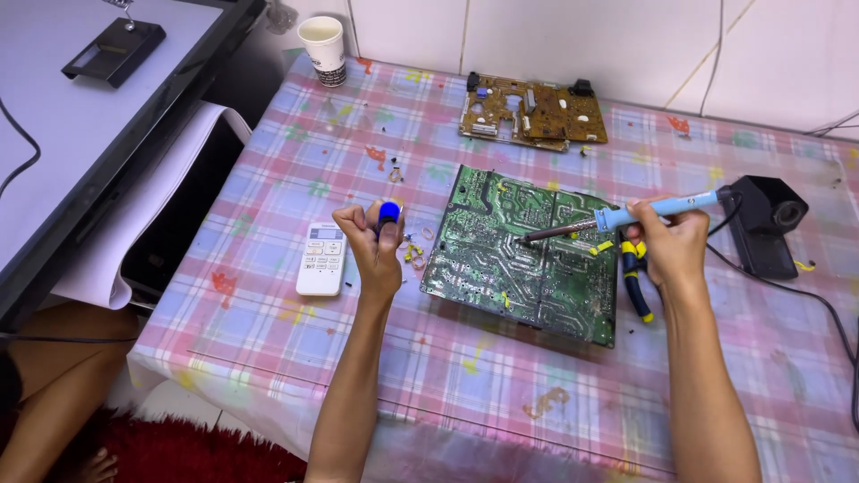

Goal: Using a soldering iron and a desoldering pump to remove solder from a printed circuit board.

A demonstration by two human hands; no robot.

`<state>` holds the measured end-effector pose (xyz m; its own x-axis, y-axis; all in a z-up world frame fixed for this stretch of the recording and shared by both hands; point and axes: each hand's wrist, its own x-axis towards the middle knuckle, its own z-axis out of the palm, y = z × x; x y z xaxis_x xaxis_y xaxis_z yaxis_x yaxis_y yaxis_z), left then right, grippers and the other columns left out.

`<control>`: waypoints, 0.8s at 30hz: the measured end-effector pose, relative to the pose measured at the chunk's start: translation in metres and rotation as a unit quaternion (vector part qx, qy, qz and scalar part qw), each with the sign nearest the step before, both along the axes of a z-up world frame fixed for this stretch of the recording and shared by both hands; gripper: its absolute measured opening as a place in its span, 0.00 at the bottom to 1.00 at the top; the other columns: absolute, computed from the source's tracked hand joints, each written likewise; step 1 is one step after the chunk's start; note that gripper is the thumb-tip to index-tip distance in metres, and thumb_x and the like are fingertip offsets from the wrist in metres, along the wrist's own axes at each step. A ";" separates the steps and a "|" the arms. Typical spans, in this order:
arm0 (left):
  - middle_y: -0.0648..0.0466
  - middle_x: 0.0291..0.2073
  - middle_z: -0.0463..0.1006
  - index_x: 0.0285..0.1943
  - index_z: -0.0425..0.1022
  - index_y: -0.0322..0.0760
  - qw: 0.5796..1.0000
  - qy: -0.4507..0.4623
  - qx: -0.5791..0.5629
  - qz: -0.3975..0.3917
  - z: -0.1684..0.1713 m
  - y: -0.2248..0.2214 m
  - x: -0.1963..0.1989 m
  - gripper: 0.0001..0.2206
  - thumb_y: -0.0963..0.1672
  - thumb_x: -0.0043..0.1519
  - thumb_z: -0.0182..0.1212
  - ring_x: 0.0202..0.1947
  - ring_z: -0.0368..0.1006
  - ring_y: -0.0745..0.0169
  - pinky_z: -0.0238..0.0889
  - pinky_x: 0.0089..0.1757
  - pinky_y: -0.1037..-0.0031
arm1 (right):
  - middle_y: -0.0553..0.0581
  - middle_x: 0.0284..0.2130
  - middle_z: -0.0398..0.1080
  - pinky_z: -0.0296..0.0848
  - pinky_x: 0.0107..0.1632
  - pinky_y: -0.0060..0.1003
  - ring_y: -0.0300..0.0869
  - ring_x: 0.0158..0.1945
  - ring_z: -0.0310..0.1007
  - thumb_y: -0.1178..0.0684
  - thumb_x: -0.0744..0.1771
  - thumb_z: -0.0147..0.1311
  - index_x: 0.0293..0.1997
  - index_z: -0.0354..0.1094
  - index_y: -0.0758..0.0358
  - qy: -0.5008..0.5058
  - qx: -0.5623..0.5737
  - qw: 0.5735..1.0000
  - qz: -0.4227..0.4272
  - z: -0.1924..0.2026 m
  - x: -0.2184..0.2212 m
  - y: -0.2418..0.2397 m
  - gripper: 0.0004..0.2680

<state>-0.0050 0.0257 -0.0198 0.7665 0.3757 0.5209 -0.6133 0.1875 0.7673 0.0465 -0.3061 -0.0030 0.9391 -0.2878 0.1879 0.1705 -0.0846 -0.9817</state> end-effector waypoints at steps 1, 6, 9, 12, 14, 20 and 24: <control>0.58 0.25 0.43 0.33 0.41 0.46 1.000 0.000 0.000 0.003 -0.003 0.001 0.002 0.12 0.42 0.57 0.44 0.22 0.45 0.70 0.56 0.29 0.80 | 0.54 0.18 0.63 0.60 0.19 0.22 0.34 0.18 0.61 0.61 0.64 0.54 0.26 0.64 0.67 0.000 0.000 1.000 0.003 0.003 0.007 -0.001 0.05; 0.55 0.30 0.45 0.34 0.39 0.46 1.000 0.023 0.011 -0.003 -0.008 0.002 0.005 0.12 0.42 0.58 0.42 0.22 0.48 0.69 0.45 0.25 0.79 | 0.57 0.21 0.65 0.63 0.21 0.23 0.35 0.20 0.62 0.63 0.64 0.50 0.30 0.65 0.71 0.057 -0.087 0.992 0.065 0.029 0.024 0.003 0.03; 0.46 0.30 0.58 0.34 0.40 0.47 0.998 0.033 -0.040 -0.022 -0.007 0.000 0.005 0.12 0.42 0.57 0.43 0.17 0.50 0.70 0.42 0.23 0.80 | 0.57 0.19 0.66 0.61 0.20 0.24 0.34 0.19 0.62 0.58 0.63 0.53 0.30 0.67 0.71 0.082 -0.163 0.981 0.060 0.048 0.028 0.015 0.05; 0.50 0.30 0.57 0.33 0.39 0.47 0.997 -0.003 -0.077 -0.024 -0.001 0.000 0.003 0.12 0.38 0.54 0.39 0.14 0.47 0.72 0.38 0.20 0.83 | 0.56 0.19 0.66 0.62 0.20 0.24 0.34 0.18 0.61 0.58 0.62 0.55 0.30 0.68 0.70 0.088 -0.186 0.977 0.059 0.065 0.026 0.030 0.04; 0.46 0.31 0.58 0.33 0.39 0.47 0.997 -0.007 -0.075 -0.022 -0.002 0.002 0.005 0.12 0.37 0.54 0.38 0.15 0.50 0.71 0.39 0.20 0.83 | 0.56 0.19 0.67 0.63 0.21 0.25 0.34 0.18 0.62 0.58 0.62 0.55 0.29 0.68 0.69 0.089 -0.207 0.973 0.055 0.072 0.024 0.036 0.05; 0.46 0.31 0.57 0.34 0.41 0.46 0.999 -0.024 -0.038 -0.022 -0.008 0.004 0.009 0.11 0.37 0.54 0.38 0.15 0.46 0.69 0.42 0.21 0.81 | 0.54 0.22 0.69 0.65 0.25 0.27 0.34 0.20 0.63 0.56 0.62 0.55 0.29 0.69 0.66 0.089 -0.261 0.958 0.074 0.088 0.019 0.045 0.04; 0.51 0.31 0.68 0.46 0.54 0.37 0.991 0.013 0.109 0.074 -0.003 0.004 0.003 0.11 0.44 0.58 0.48 0.23 0.60 0.70 0.56 0.28 0.80 | 0.54 0.19 0.68 0.62 0.24 0.30 0.35 0.21 0.64 0.52 0.62 0.57 0.31 0.71 0.63 0.110 -0.327 0.935 0.083 0.106 0.007 0.054 0.06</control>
